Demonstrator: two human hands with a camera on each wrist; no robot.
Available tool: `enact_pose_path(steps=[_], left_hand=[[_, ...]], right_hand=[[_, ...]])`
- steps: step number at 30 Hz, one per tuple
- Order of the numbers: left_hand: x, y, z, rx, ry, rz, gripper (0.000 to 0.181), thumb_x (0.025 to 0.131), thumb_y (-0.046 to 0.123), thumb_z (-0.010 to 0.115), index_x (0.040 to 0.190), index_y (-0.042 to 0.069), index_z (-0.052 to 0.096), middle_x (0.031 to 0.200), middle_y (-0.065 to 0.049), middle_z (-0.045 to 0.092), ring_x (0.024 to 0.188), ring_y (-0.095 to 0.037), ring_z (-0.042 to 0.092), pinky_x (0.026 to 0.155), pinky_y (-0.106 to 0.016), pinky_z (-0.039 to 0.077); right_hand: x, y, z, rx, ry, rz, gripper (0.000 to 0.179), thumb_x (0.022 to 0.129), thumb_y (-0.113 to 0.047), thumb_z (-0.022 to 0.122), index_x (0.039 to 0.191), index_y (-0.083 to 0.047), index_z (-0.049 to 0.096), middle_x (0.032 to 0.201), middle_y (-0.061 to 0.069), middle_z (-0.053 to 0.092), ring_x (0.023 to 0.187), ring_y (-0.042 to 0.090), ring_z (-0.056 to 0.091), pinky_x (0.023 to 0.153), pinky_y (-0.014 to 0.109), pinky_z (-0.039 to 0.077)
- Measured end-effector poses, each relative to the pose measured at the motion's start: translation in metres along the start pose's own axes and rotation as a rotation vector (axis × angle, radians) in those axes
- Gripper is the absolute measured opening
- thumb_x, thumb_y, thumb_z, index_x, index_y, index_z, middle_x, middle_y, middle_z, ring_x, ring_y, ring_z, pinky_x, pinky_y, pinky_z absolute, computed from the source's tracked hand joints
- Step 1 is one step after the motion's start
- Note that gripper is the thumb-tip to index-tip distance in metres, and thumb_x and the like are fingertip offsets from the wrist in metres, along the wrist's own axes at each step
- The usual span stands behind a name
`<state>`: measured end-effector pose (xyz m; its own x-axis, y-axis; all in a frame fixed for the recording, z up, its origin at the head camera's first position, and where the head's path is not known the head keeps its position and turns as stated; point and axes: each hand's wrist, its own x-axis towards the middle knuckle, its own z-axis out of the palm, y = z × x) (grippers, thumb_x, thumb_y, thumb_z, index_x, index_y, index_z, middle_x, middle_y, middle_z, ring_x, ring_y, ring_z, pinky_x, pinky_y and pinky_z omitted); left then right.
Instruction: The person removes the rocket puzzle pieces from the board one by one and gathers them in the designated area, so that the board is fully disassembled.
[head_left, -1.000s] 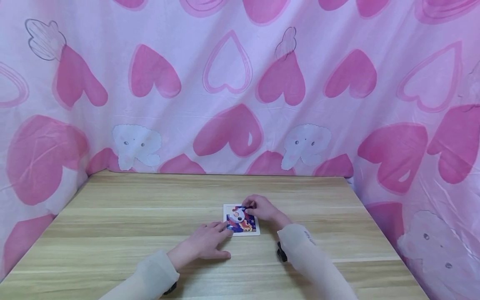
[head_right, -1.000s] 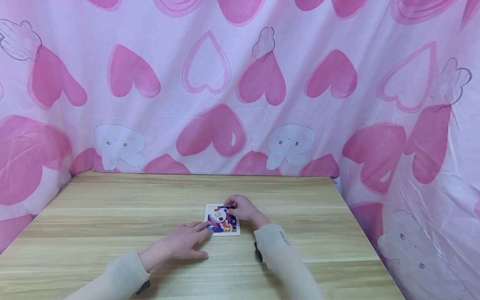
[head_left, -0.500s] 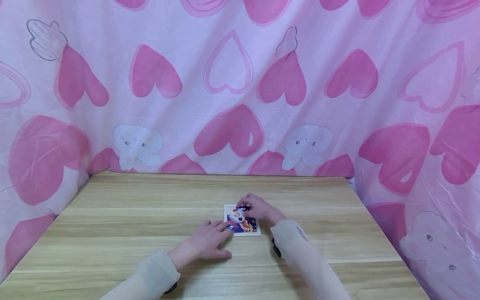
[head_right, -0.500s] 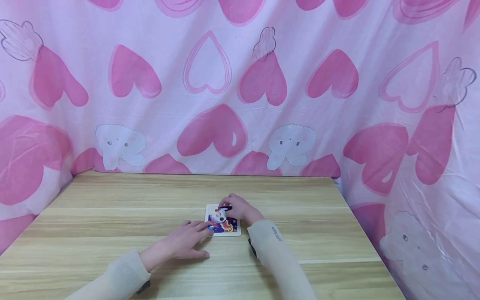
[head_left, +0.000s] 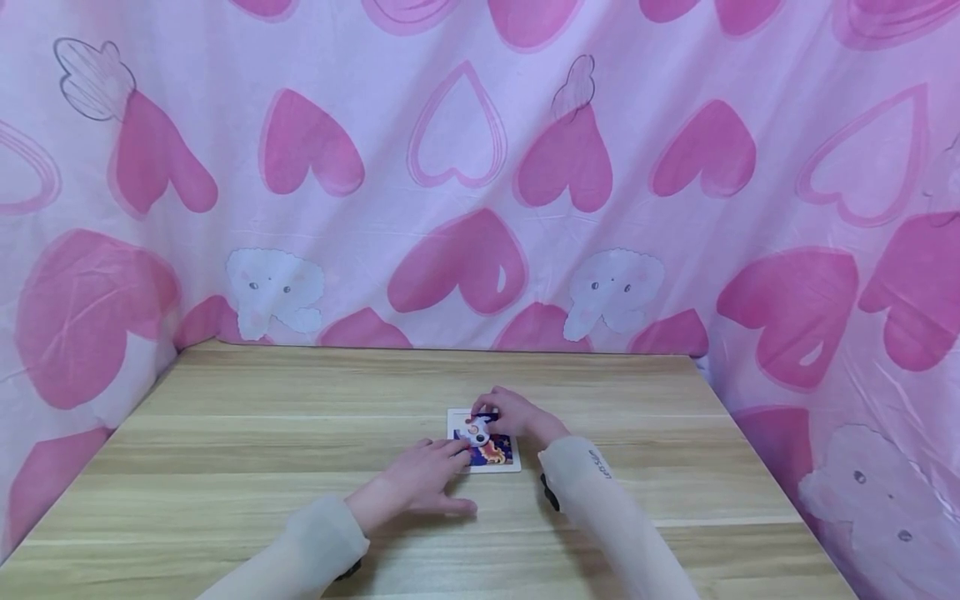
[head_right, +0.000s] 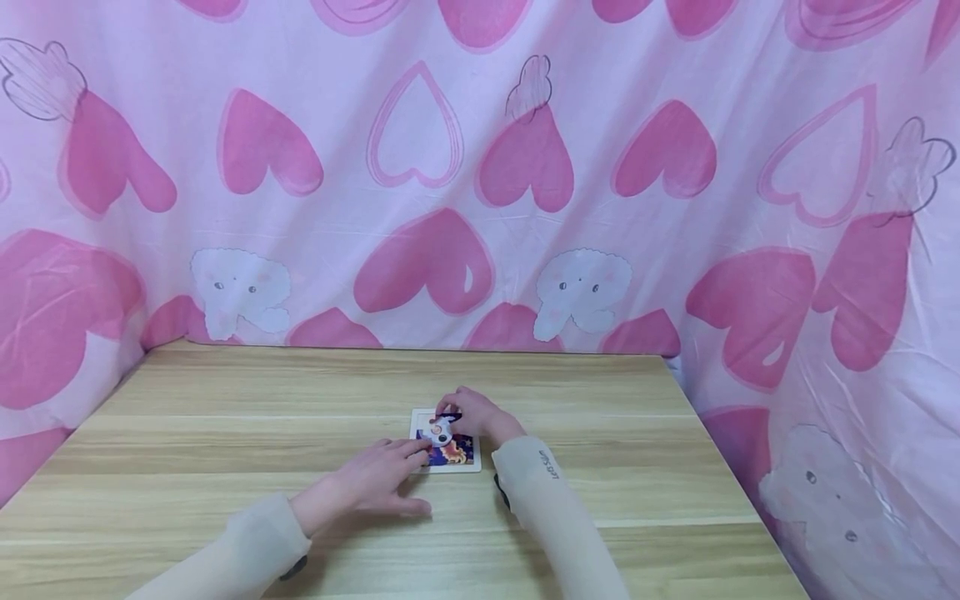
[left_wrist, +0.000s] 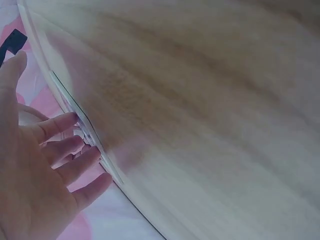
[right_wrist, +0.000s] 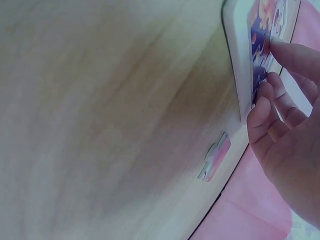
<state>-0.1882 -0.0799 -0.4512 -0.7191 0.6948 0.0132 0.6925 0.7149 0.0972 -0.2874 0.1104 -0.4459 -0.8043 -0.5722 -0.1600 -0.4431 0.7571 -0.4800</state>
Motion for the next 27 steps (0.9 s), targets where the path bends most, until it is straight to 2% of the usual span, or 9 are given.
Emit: enact_pose_path(steps=[7,14,21,27], left_hand=[[0.0014,-0.0006,0.0041,0.022,-0.010,0.008,0.081,0.073,0.073,0.040,0.128,0.014,0.044,0.135,-0.007,0.038,0.120,-0.028,0.034,0.090,-0.049,0.033],[0.0011,-0.0001,0.0051,0.046,-0.008,0.016,0.081,0.073,0.073,0.038,0.130,0.016,0.043,0.134,-0.006,0.039,0.120,-0.028,0.035,0.089,-0.049,0.034],[0.0027,0.0006,0.0048,0.076,-0.006,0.025,0.081,0.072,0.075,0.037,0.129,0.017,0.044,0.133,-0.002,0.041,0.118,-0.025,0.036,0.088,-0.047,0.035],[0.0032,0.0021,0.0018,0.071,-0.024,0.010,0.083,0.071,0.075,0.038,0.130,0.017,0.043,0.131,-0.003,0.043,0.117,-0.025,0.037,0.089,-0.047,0.034]], right_hand=[[-0.0002,-0.0018,-0.0025,-0.036,-0.014,-0.044,0.028,0.079,-0.009,0.063,0.104,-0.020,0.060,0.097,0.000,0.048,0.089,0.017,0.047,0.083,0.036,0.038],[0.0011,-0.0026,-0.0037,-0.027,-0.048,0.018,0.028,0.082,-0.008,0.061,0.105,-0.025,0.059,0.096,-0.003,0.046,0.089,0.015,0.046,0.085,0.037,0.038],[0.0047,-0.0045,-0.0050,-0.069,-0.080,0.025,0.029,0.081,-0.007,0.061,0.102,-0.027,0.059,0.094,-0.004,0.046,0.088,0.015,0.046,0.084,0.036,0.038],[0.0055,-0.0064,-0.0068,-0.028,-0.099,0.055,0.029,0.081,-0.006,0.061,0.100,-0.027,0.059,0.095,-0.003,0.046,0.089,0.016,0.045,0.084,0.037,0.037]])
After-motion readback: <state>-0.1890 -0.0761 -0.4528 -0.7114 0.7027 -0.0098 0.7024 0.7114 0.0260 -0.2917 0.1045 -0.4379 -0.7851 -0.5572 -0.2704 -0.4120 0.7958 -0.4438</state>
